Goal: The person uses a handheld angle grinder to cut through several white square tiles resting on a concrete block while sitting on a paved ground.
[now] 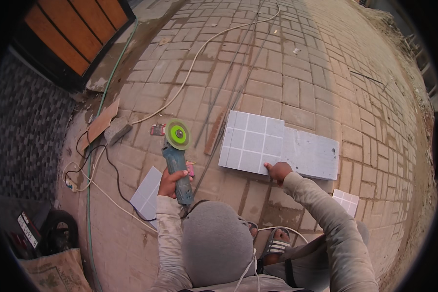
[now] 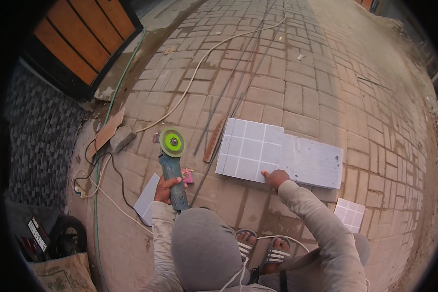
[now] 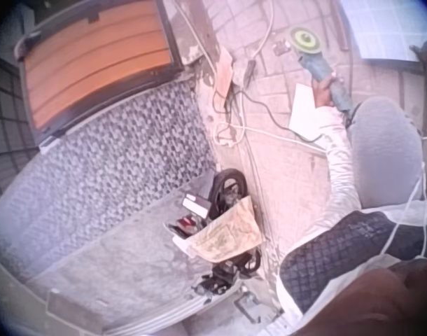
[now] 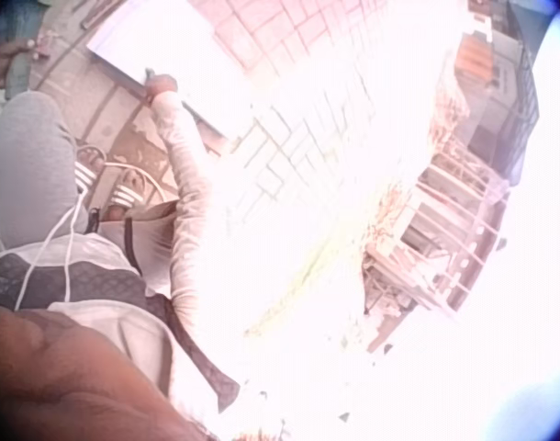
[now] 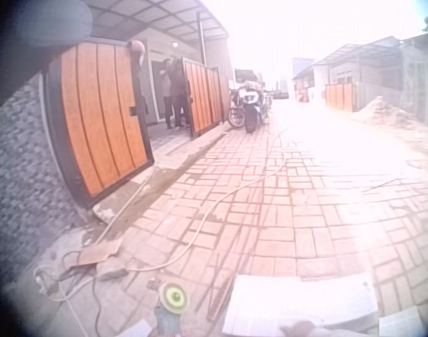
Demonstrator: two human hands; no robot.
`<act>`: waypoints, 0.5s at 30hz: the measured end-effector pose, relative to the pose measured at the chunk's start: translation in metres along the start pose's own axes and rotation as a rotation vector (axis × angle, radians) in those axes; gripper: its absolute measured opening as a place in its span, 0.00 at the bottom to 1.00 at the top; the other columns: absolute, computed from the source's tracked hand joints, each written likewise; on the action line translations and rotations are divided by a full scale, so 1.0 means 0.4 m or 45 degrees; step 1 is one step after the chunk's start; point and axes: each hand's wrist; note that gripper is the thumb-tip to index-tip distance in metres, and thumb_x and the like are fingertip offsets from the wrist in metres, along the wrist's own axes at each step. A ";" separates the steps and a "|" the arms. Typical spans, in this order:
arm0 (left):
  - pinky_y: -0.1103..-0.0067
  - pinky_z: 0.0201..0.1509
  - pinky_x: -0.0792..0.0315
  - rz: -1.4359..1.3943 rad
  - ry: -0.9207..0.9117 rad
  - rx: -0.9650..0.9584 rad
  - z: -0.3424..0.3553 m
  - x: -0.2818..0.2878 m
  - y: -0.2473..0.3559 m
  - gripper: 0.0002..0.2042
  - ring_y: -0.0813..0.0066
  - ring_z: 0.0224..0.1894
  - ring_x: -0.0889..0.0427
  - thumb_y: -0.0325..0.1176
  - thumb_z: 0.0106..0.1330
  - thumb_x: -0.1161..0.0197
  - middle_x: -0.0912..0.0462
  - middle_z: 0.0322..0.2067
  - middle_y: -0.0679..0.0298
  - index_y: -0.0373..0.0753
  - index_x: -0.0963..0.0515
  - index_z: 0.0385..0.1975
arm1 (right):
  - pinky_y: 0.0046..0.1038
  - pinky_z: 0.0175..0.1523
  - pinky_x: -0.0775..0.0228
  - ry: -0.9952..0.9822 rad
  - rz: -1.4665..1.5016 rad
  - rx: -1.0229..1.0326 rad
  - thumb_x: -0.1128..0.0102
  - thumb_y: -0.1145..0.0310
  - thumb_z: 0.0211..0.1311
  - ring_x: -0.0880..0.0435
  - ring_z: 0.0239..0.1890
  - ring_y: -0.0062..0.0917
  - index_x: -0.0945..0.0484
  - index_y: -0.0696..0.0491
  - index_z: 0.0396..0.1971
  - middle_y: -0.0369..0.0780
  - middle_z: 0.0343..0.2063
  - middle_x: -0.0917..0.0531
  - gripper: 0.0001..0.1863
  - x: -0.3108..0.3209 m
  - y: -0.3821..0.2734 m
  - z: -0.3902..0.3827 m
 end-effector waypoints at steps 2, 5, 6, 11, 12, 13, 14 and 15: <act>0.69 0.38 0.17 -0.003 0.004 -0.003 0.003 -0.001 0.000 0.26 0.63 0.35 0.13 0.27 0.57 0.32 0.16 0.39 0.56 0.31 0.25 0.57 | 0.40 0.49 0.20 0.056 -0.113 0.068 0.60 0.32 0.74 0.10 0.40 0.42 0.13 0.64 0.34 0.53 0.33 0.12 0.45 -0.012 0.004 0.011; 0.70 0.39 0.17 -0.028 -0.046 0.008 0.012 -0.015 -0.004 0.25 0.64 0.35 0.13 0.26 0.57 0.32 0.16 0.39 0.57 0.31 0.25 0.57 | 0.40 0.57 0.24 0.126 -0.256 0.143 0.61 0.34 0.75 0.13 0.50 0.45 0.13 0.63 0.39 0.57 0.42 0.13 0.43 -0.023 0.014 0.039; 0.70 0.40 0.17 -0.028 -0.058 0.007 0.013 -0.020 -0.006 0.25 0.65 0.35 0.14 0.26 0.57 0.32 0.16 0.39 0.57 0.31 0.25 0.56 | 0.40 0.60 0.26 0.136 -0.287 0.161 0.61 0.35 0.75 0.16 0.54 0.47 0.13 0.63 0.40 0.58 0.45 0.14 0.42 -0.028 0.017 0.047; 0.71 0.41 0.18 0.020 -0.030 -0.001 0.014 -0.029 -0.006 0.22 0.66 0.35 0.14 0.25 0.58 0.33 0.16 0.38 0.58 0.32 0.25 0.54 | 0.51 0.60 0.27 0.203 -0.264 0.069 0.56 0.29 0.69 0.17 0.56 0.49 0.22 0.63 0.57 0.54 0.55 0.18 0.46 -0.013 -0.012 0.011; 0.71 0.41 0.18 0.032 -0.030 -0.006 0.011 -0.030 -0.002 0.21 0.66 0.35 0.14 0.25 0.58 0.33 0.16 0.38 0.58 0.32 0.25 0.53 | 0.58 0.62 0.31 0.303 -0.277 0.003 0.52 0.25 0.64 0.20 0.61 0.51 0.27 0.63 0.63 0.54 0.62 0.22 0.51 -0.011 -0.032 -0.018; 0.71 0.41 0.18 0.045 -0.029 -0.011 0.008 -0.026 0.001 0.20 0.66 0.35 0.14 0.26 0.58 0.33 0.17 0.38 0.58 0.32 0.24 0.52 | 0.58 0.62 0.31 0.293 -0.269 0.008 0.52 0.25 0.64 0.20 0.61 0.51 0.27 0.63 0.63 0.54 0.62 0.22 0.51 -0.022 -0.047 -0.033; 0.71 0.41 0.18 0.051 -0.032 -0.011 0.014 -0.022 0.000 0.20 0.66 0.35 0.14 0.26 0.58 0.33 0.17 0.38 0.58 0.32 0.24 0.52 | 0.64 0.66 0.40 0.561 -0.596 0.306 0.49 0.23 0.58 0.29 0.67 0.53 0.33 0.62 0.67 0.55 0.67 0.30 0.56 -0.029 -0.053 -0.050; 0.71 0.38 0.17 0.071 -0.050 -0.022 0.022 -0.013 -0.004 0.23 0.66 0.35 0.14 0.28 0.58 0.33 0.16 0.39 0.57 0.31 0.26 0.54 | 0.70 0.69 0.48 0.827 -0.919 0.610 0.45 0.20 0.52 0.38 0.74 0.54 0.39 0.62 0.71 0.55 0.73 0.37 0.63 -0.039 -0.056 -0.061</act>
Point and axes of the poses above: each hand's wrist, its own z-axis towards the middle knuckle, its own x-axis out of the back of the hand, y = z × x
